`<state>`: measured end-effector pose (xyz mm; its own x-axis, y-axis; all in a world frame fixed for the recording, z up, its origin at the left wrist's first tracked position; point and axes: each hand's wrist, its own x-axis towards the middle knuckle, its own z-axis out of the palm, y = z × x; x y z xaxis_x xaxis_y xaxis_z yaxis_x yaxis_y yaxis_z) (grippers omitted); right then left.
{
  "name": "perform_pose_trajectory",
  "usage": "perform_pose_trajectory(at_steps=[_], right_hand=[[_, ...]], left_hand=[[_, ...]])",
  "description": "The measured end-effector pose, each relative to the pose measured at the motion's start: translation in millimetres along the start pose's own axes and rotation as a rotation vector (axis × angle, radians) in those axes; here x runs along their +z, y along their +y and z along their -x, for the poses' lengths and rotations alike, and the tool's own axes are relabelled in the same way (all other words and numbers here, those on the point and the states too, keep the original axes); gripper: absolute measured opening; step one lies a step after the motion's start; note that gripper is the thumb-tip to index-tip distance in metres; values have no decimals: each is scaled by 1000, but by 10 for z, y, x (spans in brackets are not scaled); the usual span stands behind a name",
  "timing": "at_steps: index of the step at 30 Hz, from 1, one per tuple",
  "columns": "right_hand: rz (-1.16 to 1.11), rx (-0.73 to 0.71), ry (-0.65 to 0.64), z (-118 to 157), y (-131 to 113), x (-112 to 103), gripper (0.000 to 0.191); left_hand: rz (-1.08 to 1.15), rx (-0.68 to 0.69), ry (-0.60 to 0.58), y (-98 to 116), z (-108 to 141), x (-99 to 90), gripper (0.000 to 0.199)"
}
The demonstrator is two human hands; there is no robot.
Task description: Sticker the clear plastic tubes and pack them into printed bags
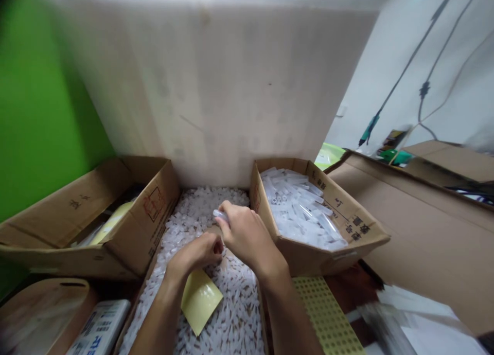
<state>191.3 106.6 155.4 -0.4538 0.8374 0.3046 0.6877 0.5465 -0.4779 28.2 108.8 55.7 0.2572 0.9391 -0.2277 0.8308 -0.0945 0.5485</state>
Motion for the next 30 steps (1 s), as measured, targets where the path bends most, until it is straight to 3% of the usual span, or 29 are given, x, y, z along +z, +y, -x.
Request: perform_pose_trajectory(at_steps=[7,10,14,18,20,23,26,30], right_hand=[[-9,67,-168,8,118,49,12],[-41,41,-154,7,159,31,13],[-107,-73,-138,0,175,-8,14],[-142,-82,-116,7,162,-30,17],[-115,-45,-111,16,169,-25,16],[-55,-1,-123,24,197,0,14],[-30,15,-145,21,225,28,14],[-11,20,-163,9,248,43,14]], left_hand=[[169,65,-28,8,133,-265,19],[379,97,-22,26,269,-441,22],[634,212,111,45,421,-619,20],[542,266,301,52,462,-695,16],[424,207,303,67,437,-679,15],[178,106,204,93,340,-556,12],[5,44,203,92,179,-327,12],[-15,45,228,81,-43,2,18]])
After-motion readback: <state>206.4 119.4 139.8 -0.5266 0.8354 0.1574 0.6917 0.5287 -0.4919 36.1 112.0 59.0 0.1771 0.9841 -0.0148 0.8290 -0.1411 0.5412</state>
